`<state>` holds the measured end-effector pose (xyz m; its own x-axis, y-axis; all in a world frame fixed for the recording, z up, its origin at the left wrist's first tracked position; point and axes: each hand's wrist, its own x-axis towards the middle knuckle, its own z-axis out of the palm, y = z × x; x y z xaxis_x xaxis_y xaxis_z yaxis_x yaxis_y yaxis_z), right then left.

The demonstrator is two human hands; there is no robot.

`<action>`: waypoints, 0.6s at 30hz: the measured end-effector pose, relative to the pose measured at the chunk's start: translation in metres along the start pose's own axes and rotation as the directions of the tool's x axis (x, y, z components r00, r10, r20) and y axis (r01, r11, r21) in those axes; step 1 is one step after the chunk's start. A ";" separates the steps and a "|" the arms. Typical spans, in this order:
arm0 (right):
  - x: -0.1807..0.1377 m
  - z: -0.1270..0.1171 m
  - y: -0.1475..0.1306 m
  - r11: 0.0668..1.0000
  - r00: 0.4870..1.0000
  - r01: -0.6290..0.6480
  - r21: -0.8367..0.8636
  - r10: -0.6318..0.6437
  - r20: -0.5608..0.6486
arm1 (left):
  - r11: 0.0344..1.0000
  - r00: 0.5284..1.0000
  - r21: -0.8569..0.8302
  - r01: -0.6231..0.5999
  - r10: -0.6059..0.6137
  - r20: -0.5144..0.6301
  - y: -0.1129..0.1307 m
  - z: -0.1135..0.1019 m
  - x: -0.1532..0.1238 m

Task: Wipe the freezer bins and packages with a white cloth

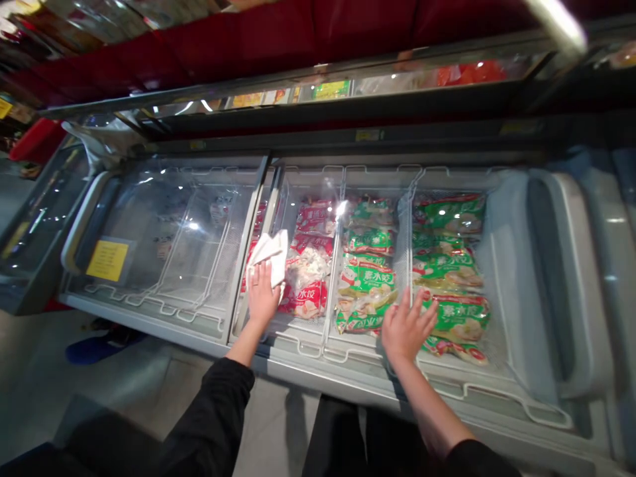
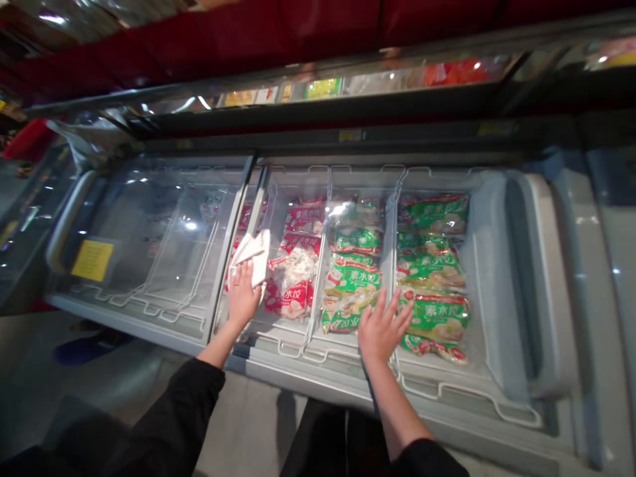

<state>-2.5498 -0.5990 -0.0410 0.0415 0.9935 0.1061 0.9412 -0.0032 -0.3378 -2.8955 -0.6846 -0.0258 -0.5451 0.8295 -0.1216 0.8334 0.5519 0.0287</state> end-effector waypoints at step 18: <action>0.011 -0.029 -0.007 0.995 0.969 -0.088 0.055 0.073 0.237 | 0.707 0.720 -0.211 -0.675 0.694 0.022 0.268 0.005 0.031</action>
<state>-2.5465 -0.5911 -0.0104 0.0296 0.9893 -0.1432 0.9142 -0.0847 -0.3963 -2.6886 -0.5117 -0.0265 0.1878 0.9782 -0.0890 0.9380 -0.1517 0.3117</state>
